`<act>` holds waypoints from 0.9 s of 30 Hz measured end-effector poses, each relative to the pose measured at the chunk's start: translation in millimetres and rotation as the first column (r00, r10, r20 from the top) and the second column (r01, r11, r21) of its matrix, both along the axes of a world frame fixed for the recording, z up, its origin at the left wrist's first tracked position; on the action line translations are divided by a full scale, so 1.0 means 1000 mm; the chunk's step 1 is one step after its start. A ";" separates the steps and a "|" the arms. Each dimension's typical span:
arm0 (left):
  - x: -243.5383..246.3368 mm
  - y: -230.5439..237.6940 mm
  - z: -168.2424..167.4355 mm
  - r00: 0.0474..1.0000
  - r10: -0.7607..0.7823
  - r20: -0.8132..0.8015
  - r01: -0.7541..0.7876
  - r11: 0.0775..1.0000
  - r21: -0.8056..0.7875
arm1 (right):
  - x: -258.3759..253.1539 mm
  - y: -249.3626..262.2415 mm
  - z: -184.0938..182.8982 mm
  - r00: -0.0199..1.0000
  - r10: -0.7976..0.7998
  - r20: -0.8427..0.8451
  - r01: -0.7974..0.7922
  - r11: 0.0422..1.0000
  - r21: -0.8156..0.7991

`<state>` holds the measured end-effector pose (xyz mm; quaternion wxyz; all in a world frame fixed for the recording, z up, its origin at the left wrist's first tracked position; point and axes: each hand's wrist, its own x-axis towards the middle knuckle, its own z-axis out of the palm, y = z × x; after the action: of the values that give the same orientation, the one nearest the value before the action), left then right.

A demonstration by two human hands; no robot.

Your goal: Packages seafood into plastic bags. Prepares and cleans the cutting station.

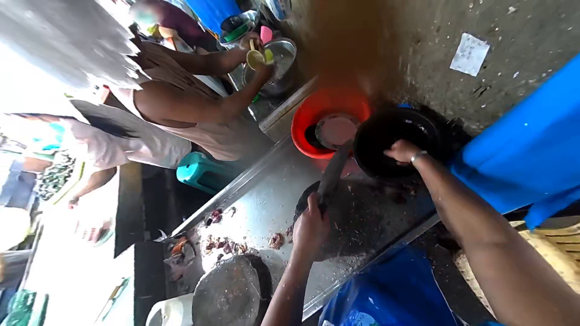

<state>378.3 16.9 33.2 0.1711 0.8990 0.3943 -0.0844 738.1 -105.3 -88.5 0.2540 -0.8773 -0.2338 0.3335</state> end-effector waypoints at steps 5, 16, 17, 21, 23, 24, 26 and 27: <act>0.015 -0.001 0.006 0.996 -0.008 -0.091 0.011 0.999 0.036 | -0.126 0.011 0.091 0.900 0.027 0.435 -0.309 0.743 0.594; -0.013 -0.023 -0.001 0.997 -0.072 0.004 0.071 0.989 0.131 | -0.132 0.016 0.038 0.454 0.237 0.859 -0.743 0.632 0.219; -0.014 -0.024 -0.001 0.997 -0.071 0.002 0.070 0.989 0.130 | -0.128 0.015 0.039 0.447 0.267 0.854 -0.745 0.639 0.191; -0.022 -0.027 -0.007 0.996 -0.088 0.019 0.084 0.986 0.146 | -0.117 0.014 0.034 0.451 0.268 0.851 -0.717 0.677 0.166; -0.026 -0.028 -0.011 0.995 -0.092 0.027 0.087 0.985 0.148 | -0.113 0.015 0.027 0.456 0.240 0.857 -0.690 0.703 0.170; -0.028 -0.029 -0.011 0.995 -0.093 0.029 0.088 0.985 0.148 | -0.109 0.015 0.025 0.461 0.252 0.851 -0.681 0.715 0.157; -0.031 -0.030 -0.008 0.996 -0.085 0.032 0.080 0.988 0.134 | -0.102 0.016 0.025 0.476 0.298 0.827 -0.668 0.735 0.119; -0.032 -0.031 -0.007 0.996 -0.081 0.026 0.077 0.989 0.124 | -0.099 0.016 0.025 0.485 0.316 0.816 -0.661 0.743 0.106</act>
<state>346.7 -13.8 26.4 0.1183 0.9239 0.3599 -0.0528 638.7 -88.9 -63.7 0.2005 -0.7507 -0.6267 -0.0598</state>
